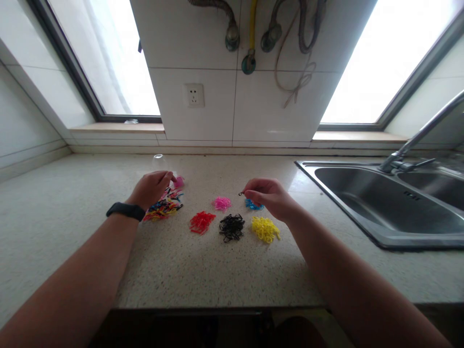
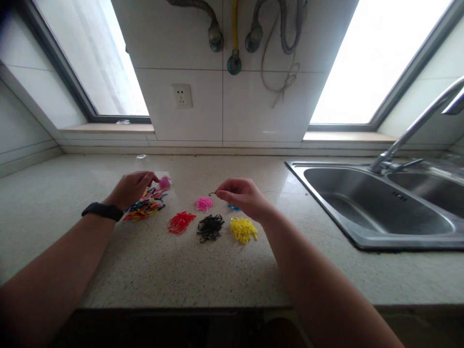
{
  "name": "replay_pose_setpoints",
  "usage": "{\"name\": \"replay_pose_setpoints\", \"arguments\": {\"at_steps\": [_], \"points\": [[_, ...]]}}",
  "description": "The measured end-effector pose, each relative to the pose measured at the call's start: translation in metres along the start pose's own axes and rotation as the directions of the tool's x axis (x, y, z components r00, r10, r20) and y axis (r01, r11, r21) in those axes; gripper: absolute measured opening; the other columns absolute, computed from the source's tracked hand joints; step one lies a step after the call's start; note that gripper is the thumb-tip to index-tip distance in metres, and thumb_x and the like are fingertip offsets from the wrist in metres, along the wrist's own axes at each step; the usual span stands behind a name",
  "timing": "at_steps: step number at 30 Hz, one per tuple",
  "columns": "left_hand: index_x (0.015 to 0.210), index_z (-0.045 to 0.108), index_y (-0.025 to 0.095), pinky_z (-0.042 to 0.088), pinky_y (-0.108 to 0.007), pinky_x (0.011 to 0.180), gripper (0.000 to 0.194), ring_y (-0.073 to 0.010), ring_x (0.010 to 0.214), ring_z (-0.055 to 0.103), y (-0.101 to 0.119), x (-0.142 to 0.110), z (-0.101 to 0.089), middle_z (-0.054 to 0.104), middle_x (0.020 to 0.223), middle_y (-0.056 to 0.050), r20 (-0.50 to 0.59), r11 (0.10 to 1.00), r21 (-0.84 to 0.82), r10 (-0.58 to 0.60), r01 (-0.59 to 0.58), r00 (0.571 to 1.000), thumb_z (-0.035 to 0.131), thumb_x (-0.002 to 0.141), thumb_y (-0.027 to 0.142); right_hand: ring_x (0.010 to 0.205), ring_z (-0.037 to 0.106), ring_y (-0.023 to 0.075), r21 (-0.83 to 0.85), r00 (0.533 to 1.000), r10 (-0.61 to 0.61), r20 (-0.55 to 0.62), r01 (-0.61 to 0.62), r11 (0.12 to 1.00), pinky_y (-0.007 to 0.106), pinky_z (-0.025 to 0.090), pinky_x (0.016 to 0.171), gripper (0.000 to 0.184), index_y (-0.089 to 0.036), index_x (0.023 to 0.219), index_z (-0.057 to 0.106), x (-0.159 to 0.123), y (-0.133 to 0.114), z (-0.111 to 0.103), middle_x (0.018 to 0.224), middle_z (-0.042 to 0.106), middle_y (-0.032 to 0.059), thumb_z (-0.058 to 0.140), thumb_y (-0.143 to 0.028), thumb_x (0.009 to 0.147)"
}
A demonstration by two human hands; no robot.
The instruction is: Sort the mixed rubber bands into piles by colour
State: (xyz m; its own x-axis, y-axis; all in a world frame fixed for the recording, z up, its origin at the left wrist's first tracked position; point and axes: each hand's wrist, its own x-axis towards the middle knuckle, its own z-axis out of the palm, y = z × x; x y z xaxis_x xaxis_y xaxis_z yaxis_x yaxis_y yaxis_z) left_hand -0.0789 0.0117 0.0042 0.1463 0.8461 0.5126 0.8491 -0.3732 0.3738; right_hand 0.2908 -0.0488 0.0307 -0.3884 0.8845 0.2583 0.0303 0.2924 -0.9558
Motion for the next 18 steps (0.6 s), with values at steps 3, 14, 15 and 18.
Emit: {"name": "replay_pose_setpoints", "arguments": {"at_steps": [3, 14, 15, 18], "points": [[0.084, 0.075, 0.018, 0.041, -0.027, 0.063, 0.047, -0.0165, 0.067, 0.061, 0.000, 0.000, 0.000, 0.069, 0.076, -0.004, 0.002, 1.000, -0.003, 0.002, -0.002, 1.000, 0.037, 0.097, 0.043, 0.056, 0.041, 0.0075, -0.023, 1.000, 0.001, 0.020, 0.000, 1.000, 0.024, 0.029, 0.048, 0.031, -0.015, 0.081, 0.069, 0.000, 0.000, 0.001, 0.064, 0.055, -0.0019, 0.079, -0.044, 0.074], [0.086, 0.076, 0.018, 0.041, -0.027, 0.063, 0.047, -0.0172, 0.068, 0.062, -0.001, -0.001, 0.001, 0.067, 0.072, -0.004, 0.001, 1.000, -0.005, 0.000, 0.000, 1.000, 0.037, 0.097, 0.043, 0.063, 0.050, 0.0098, -0.641, 0.958, -0.073, 0.277, 0.240, 0.729, 0.026, 0.036, 0.060, 0.014, -0.018, 0.087, 0.074, -0.001, 0.011, 0.003, 0.074, 0.064, 0.0010, 0.067, -0.029, 0.087], [0.086, 0.076, 0.018, 0.041, -0.027, 0.063, 0.048, -0.0172, 0.069, 0.062, -0.001, -0.001, 0.001, 0.068, 0.073, -0.004, 0.003, 1.000, -0.004, 0.003, -0.003, 1.000, 0.037, 0.097, 0.044, 0.066, 0.053, 0.0106, -0.675, 0.950, -0.071, 0.305, 0.268, 0.688, 0.026, 0.037, 0.063, 0.012, -0.019, 0.088, 0.074, -0.001, 0.011, 0.003, 0.077, 0.066, 0.0014, 0.066, -0.028, 0.087], [0.086, 0.076, 0.018, 0.042, -0.026, 0.064, 0.048, -0.0173, 0.069, 0.062, 0.000, -0.001, 0.000, 0.069, 0.075, -0.004, 0.005, 1.000, -0.002, 0.003, -0.003, 1.000, 0.037, 0.097, 0.044, 0.073, 0.059, 0.0132, -0.722, 0.933, -0.055, 0.355, 0.311, 0.618, 0.027, 0.039, 0.069, 0.011, -0.021, 0.090, 0.074, -0.002, 0.012, 0.003, 0.083, 0.070, 0.0026, 0.065, -0.026, 0.089]]}}
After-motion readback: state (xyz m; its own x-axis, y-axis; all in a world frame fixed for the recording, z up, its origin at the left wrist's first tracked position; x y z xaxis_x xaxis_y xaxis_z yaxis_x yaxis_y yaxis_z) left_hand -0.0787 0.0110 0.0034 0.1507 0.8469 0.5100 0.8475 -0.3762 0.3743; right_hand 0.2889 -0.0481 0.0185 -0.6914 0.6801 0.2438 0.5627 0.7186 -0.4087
